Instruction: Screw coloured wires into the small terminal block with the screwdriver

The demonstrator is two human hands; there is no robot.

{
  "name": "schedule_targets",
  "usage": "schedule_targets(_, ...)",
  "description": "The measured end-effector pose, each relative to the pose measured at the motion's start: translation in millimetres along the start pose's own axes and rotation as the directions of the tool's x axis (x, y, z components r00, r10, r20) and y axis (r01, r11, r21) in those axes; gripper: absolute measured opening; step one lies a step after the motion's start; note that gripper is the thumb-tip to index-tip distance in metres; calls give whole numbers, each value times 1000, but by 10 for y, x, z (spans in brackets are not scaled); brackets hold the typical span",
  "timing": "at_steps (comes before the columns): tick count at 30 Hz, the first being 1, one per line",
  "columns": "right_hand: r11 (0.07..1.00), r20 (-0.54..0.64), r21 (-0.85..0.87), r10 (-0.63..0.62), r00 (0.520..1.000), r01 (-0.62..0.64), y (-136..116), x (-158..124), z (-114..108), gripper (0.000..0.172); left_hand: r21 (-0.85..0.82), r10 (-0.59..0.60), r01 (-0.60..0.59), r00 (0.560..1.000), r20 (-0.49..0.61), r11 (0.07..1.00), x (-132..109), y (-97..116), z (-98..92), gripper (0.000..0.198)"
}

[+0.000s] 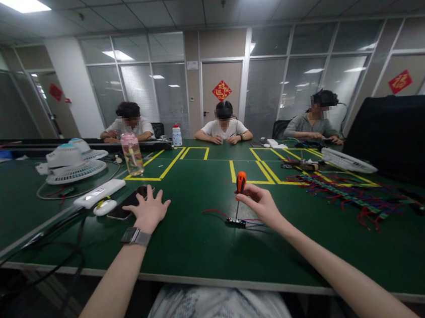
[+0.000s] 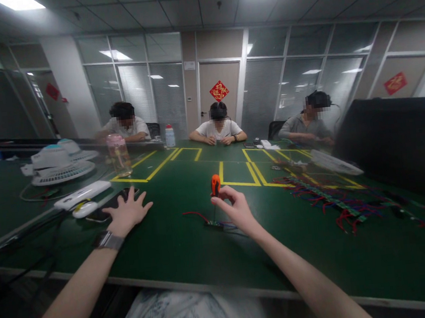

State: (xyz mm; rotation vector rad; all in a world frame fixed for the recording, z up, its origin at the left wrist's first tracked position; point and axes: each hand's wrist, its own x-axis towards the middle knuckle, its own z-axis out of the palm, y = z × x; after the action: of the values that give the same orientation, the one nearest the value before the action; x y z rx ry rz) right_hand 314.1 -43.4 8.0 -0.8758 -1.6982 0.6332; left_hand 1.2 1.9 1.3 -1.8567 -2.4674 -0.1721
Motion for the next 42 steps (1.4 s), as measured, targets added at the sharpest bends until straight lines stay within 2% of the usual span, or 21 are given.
schedule_targets(8, 1000, -10, 13, 5, 1000, -4, -35, 1, 9, 21, -1, -44, 44, 999, 4, 999, -42, 27, -12, 59)
schedule_targets(16, 1000, 0, 6, 5, 1000, -5, -46, -2, 4, 21, -32, -44, 45, 998, 36, 998, -24, 14, -22, 60)
schedule_targets(21, 1000, 0, -8, -8, 1000, 8, -47, -5, 4, 21, -23, -22, 22, 1000, 15, 999, -36, 8, -42, 59)
schedule_targets(25, 1000, 0, -1, -9, 1000, 9, -57, -2, 3, 21, 7, 50, -50, 998, -32, 999, -15, -4, -5, 57)
schedule_targets(29, 999, 38, 15, -29, 999, 29, -42, -1, 3, 20, 25, 251, -250, 966, -66, 968, 86, -17, 130, 54)
schedule_targets(32, 999, 49, 6, -47, 998, 47, -16, 1, 4, 19, -34, 332, -333, 943, -20, 942, 161, -3, 226, 56)
schedule_targets(36, 998, 43, -6, -61, 997, 61, 8, 5, 6, 19, -84, 382, -375, 921, 77, 923, 191, 26, 259, 59)
schedule_targets(42, 998, 53, -10, -55, 997, 56, -13, -2, 5, 19, -84, 393, -385, 914, 102, 919, 159, 25, 199, 66)
